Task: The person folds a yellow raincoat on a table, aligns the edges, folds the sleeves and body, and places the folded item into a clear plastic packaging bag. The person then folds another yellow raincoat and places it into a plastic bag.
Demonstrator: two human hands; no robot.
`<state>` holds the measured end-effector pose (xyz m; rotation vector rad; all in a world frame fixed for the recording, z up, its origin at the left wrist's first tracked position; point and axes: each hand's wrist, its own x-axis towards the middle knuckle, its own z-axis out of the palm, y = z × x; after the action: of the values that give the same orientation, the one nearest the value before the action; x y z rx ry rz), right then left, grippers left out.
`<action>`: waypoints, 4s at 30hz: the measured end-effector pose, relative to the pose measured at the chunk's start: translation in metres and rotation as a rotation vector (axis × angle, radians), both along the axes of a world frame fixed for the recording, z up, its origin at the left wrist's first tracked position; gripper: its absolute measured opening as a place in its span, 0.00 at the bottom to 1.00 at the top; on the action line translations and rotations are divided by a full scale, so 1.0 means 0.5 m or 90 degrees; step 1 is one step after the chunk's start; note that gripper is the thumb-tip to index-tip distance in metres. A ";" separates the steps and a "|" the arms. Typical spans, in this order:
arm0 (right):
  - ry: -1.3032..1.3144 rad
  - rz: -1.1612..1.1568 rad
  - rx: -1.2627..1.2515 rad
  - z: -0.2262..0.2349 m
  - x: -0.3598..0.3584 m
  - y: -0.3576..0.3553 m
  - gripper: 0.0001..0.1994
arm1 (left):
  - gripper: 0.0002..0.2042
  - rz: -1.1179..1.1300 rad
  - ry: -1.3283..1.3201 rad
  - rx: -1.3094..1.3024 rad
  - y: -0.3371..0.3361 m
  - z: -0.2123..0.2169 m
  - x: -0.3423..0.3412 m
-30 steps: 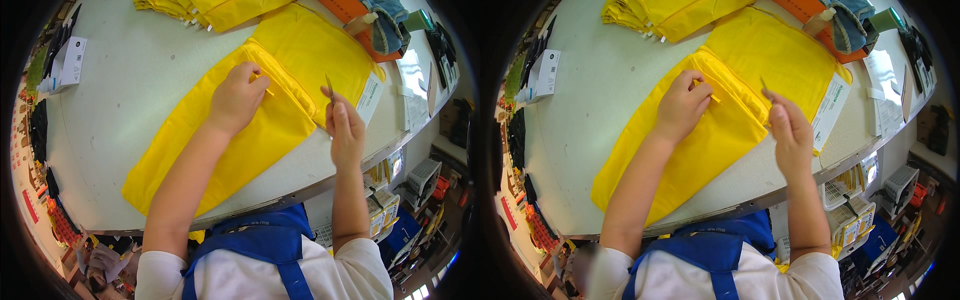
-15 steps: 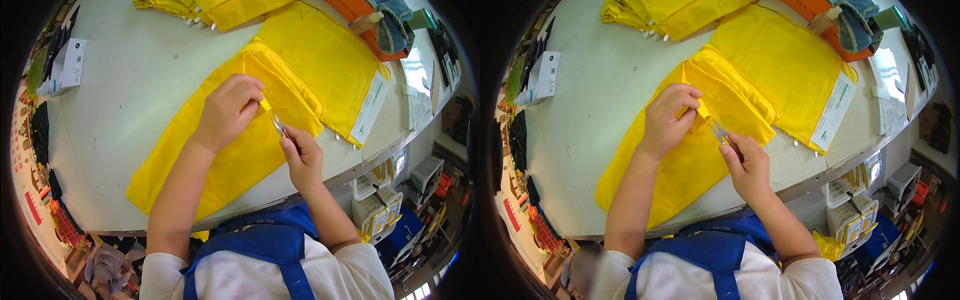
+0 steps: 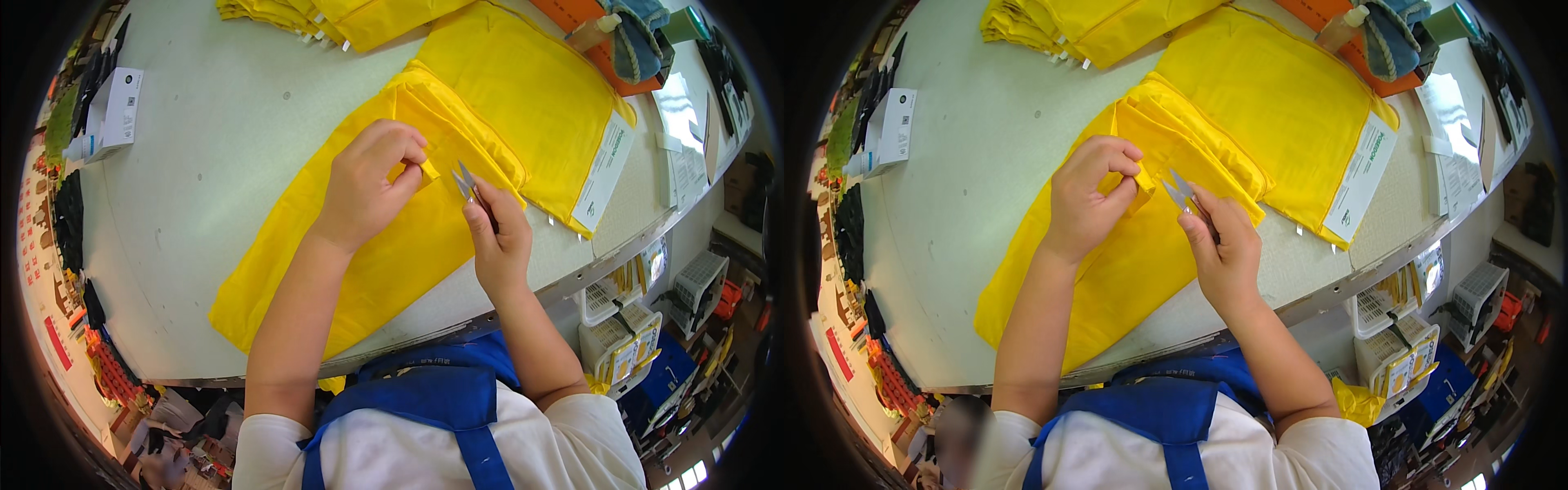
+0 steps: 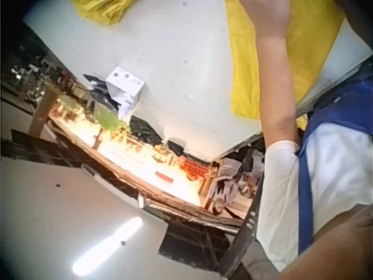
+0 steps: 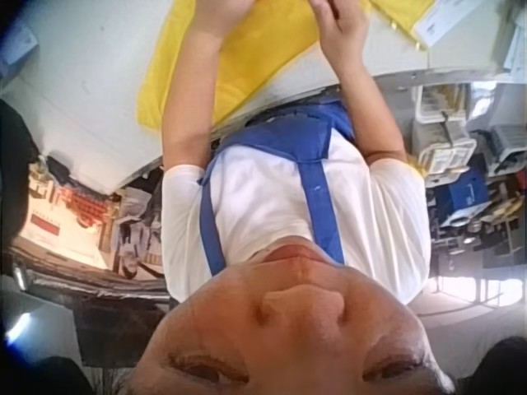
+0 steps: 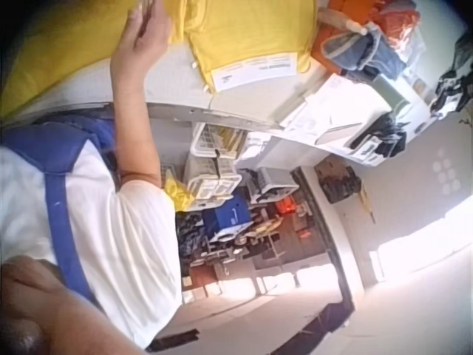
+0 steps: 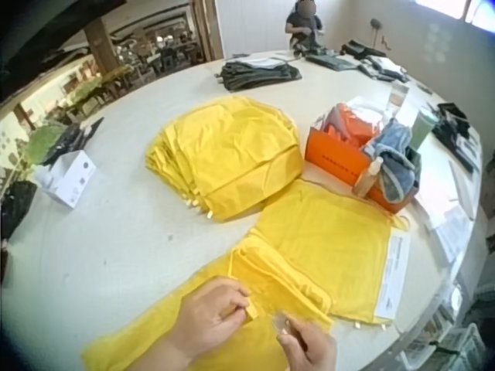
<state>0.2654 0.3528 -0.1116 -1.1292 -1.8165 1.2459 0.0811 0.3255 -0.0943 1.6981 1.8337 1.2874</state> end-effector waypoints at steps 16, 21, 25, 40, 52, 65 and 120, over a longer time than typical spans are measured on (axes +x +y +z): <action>0.017 0.111 0.296 -0.007 -0.027 0.048 0.21 | 0.07 -0.015 -0.285 -0.059 0.004 0.010 -0.018; 0.009 0.058 0.294 -0.012 -0.025 0.065 0.19 | 0.10 -0.035 -0.301 -0.115 0.003 0.009 -0.022; -0.167 -0.151 0.227 -0.036 0.027 0.164 0.12 | 0.20 -0.008 -0.370 -0.114 -0.005 0.024 -0.007; -0.396 0.151 0.037 0.012 -0.096 0.175 0.16 | 0.40 0.537 0.099 -0.368 -0.854 -0.035 0.119; -0.381 0.263 0.113 -0.001 -0.096 0.225 0.11 | 0.27 0.593 0.144 -0.474 -0.904 -0.072 0.054; -0.584 0.312 0.603 -0.071 -0.181 0.036 0.29 | 0.26 0.504 0.352 -0.556 -0.730 -0.091 -0.126; -0.387 0.404 0.675 0.164 -0.187 -0.080 0.28 | 0.31 0.285 -0.096 -0.250 -0.601 -0.062 -0.081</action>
<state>0.1718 0.3131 -0.0295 -0.3010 -2.8659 0.0073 0.0408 0.0249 -0.1254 0.9974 2.2666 1.0702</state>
